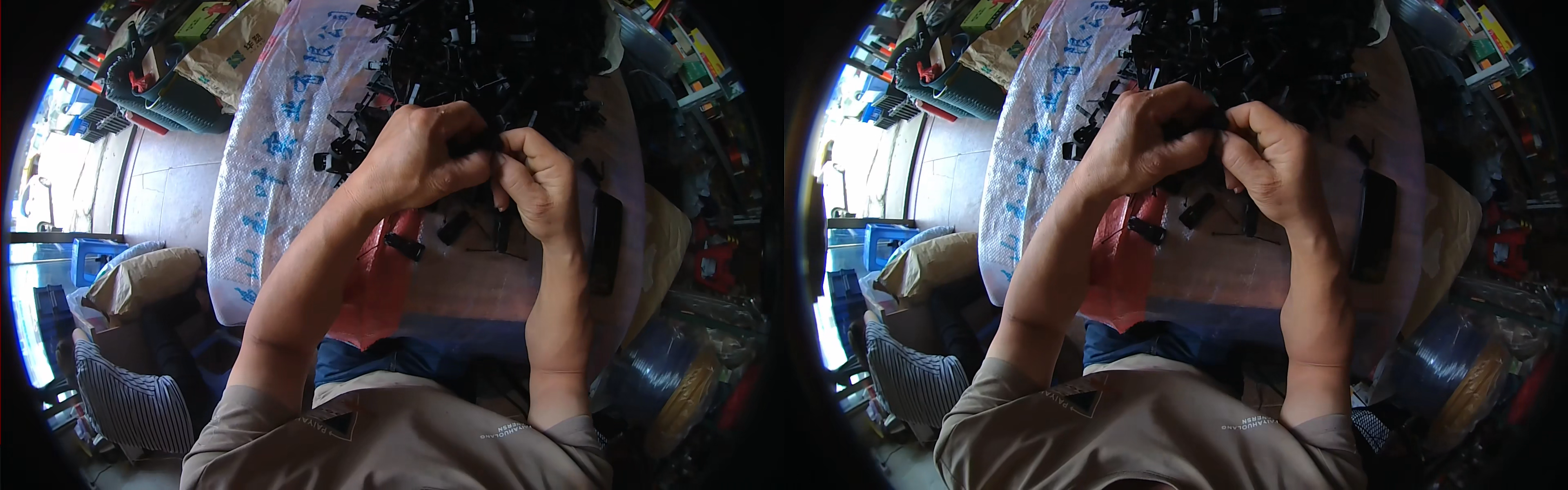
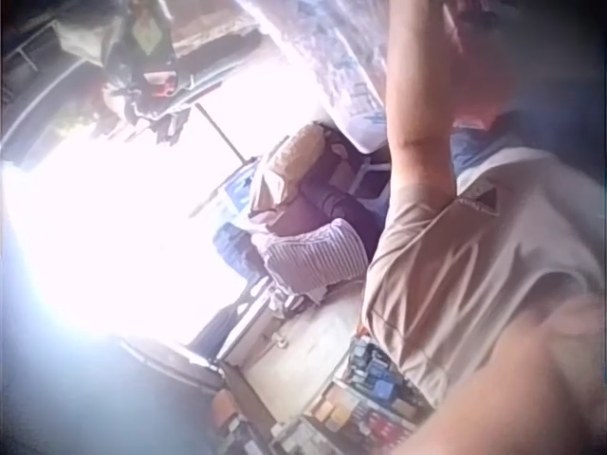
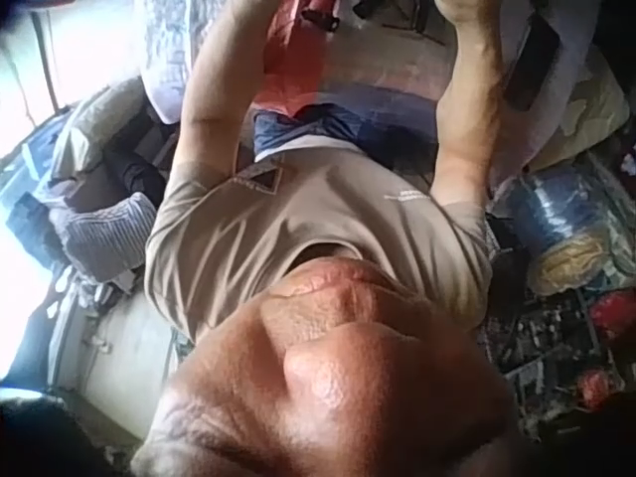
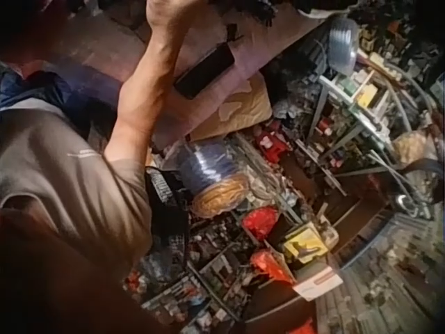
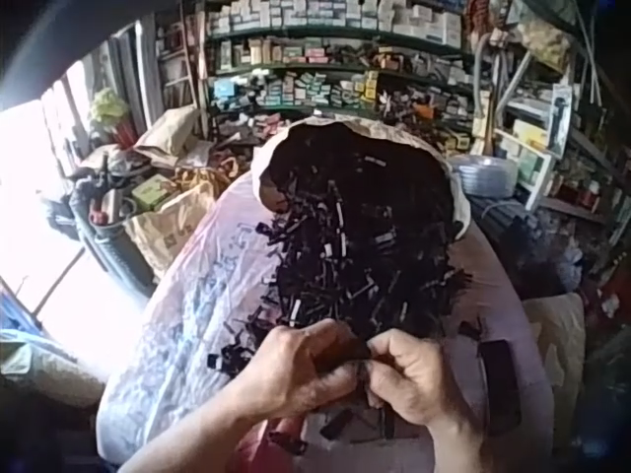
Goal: Manually assembling small black plastic components by hand at a workbench.
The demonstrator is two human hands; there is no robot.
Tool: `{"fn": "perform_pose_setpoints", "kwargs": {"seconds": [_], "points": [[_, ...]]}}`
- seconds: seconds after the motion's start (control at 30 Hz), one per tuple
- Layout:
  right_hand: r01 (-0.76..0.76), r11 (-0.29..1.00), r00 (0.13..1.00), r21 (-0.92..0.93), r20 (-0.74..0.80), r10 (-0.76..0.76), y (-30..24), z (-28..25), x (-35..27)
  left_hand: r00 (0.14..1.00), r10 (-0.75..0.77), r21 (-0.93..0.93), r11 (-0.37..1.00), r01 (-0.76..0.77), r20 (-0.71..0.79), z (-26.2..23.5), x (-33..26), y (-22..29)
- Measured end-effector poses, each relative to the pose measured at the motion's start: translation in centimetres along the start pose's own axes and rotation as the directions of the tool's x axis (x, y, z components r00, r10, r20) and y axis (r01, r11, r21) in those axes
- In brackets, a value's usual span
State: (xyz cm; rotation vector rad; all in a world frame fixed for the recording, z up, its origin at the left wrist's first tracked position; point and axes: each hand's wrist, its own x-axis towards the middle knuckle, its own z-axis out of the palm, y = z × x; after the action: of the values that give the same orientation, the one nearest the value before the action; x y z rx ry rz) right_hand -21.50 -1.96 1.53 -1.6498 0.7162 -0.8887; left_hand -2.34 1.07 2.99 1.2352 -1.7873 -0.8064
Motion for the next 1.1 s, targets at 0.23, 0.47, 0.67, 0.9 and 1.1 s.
{"fn": "perform_pose_setpoints", "kwargs": {"seconds": [0.23, 0.47, 0.67, 0.9, 1.1], "points": [[0.064, 0.986, 0.997, -0.157, -0.031, -0.070, -0.4, 2.5, 0.1, 0.966, -0.254, -0.700, 0.697, 0.154, -0.041, -1.5, 0.6, -2.1], [0.354, 0.801, 0.935, -0.482, 0.190, -0.299, 1.1, 4.4, -0.2, 0.966, -0.257, -0.996, 0.092, 0.014, -0.010, -3.5, 1.0, -5.5], [-0.058, 0.991, 0.976, 0.117, -0.201, 0.081, -1.4, 0.0, 0.1, 0.950, -0.311, -0.995, 0.099, -0.012, -0.042, -3.1, 0.7, -3.9], [0.114, 0.993, 0.986, -0.016, -0.123, -0.115, -1.4, 0.6, -0.3, 0.927, -0.374, -0.601, 0.741, 0.300, 0.000, -1.8, 0.2, 0.1], [0.056, 0.994, 0.991, 0.096, -0.124, -0.044, -1.7, 0.3, -0.2, 0.974, -0.177, -0.314, 0.925, 0.214, 0.142, -1.6, -0.5, 1.3]]}}
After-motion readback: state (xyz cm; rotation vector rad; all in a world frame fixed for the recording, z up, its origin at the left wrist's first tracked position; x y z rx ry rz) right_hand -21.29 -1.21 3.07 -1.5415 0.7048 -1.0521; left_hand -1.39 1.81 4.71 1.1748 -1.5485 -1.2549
